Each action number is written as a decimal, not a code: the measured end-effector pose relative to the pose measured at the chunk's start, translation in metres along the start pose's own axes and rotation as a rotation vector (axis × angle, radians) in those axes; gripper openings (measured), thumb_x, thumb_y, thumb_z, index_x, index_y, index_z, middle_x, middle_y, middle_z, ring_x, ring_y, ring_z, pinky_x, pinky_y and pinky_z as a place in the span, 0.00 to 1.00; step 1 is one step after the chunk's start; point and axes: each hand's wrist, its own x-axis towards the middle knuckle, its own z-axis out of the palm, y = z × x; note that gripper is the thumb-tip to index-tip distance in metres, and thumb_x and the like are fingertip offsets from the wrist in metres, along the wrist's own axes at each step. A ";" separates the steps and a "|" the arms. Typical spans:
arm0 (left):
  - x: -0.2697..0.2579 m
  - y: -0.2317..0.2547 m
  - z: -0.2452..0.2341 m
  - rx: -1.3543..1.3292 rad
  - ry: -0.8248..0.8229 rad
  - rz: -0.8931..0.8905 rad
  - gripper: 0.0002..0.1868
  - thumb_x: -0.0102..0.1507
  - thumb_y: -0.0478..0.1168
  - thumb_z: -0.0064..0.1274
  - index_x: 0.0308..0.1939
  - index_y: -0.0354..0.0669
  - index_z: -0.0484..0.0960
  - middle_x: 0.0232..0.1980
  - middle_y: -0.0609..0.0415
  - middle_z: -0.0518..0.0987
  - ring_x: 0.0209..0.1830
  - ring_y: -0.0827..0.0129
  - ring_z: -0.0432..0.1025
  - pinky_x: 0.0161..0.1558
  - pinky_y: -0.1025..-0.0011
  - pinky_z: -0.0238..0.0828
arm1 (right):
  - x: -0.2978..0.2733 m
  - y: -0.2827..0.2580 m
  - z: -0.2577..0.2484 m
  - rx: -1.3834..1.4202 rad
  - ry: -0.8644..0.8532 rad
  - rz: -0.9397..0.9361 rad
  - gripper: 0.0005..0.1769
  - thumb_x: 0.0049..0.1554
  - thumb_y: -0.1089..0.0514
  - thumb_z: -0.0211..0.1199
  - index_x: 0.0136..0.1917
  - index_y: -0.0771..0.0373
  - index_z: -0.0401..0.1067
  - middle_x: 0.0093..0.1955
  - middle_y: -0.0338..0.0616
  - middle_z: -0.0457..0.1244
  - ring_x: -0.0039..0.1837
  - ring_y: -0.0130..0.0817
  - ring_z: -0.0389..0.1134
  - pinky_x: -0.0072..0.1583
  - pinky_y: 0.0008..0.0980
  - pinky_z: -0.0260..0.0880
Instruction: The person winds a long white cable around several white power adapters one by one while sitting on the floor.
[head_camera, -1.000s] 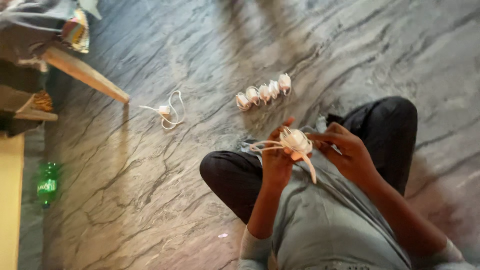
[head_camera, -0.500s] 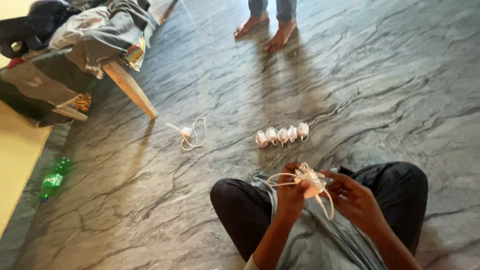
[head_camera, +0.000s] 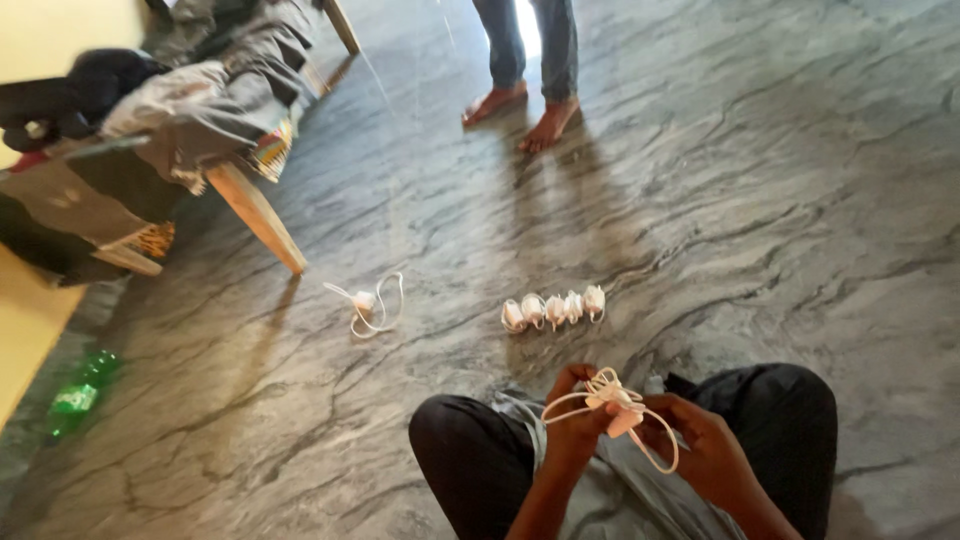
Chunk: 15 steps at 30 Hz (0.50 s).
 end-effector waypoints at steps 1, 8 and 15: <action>0.003 -0.008 -0.004 -0.011 0.005 -0.028 0.31 0.57 0.49 0.73 0.53 0.39 0.71 0.45 0.53 0.81 0.44 0.68 0.78 0.44 0.73 0.77 | 0.002 0.005 -0.002 0.035 0.017 0.043 0.16 0.54 0.65 0.67 0.56 0.69 0.77 0.49 0.44 0.73 0.51 0.29 0.73 0.54 0.29 0.73; 0.004 -0.088 -0.047 -0.200 0.085 -0.206 0.28 0.63 0.52 0.68 0.55 0.36 0.74 0.44 0.50 0.80 0.40 0.66 0.76 0.35 0.71 0.75 | 0.007 0.044 0.002 0.063 0.022 0.062 0.13 0.55 0.66 0.67 0.55 0.69 0.76 0.48 0.43 0.72 0.50 0.26 0.72 0.54 0.27 0.72; 0.001 -0.045 -0.006 -0.378 0.094 -0.195 0.29 0.60 0.51 0.66 0.60 0.45 0.74 0.51 0.51 0.79 0.51 0.64 0.78 0.52 0.64 0.80 | 0.009 0.053 0.000 0.079 0.033 -0.009 0.09 0.58 0.67 0.66 0.53 0.70 0.73 0.43 0.40 0.68 0.45 0.25 0.67 0.48 0.25 0.66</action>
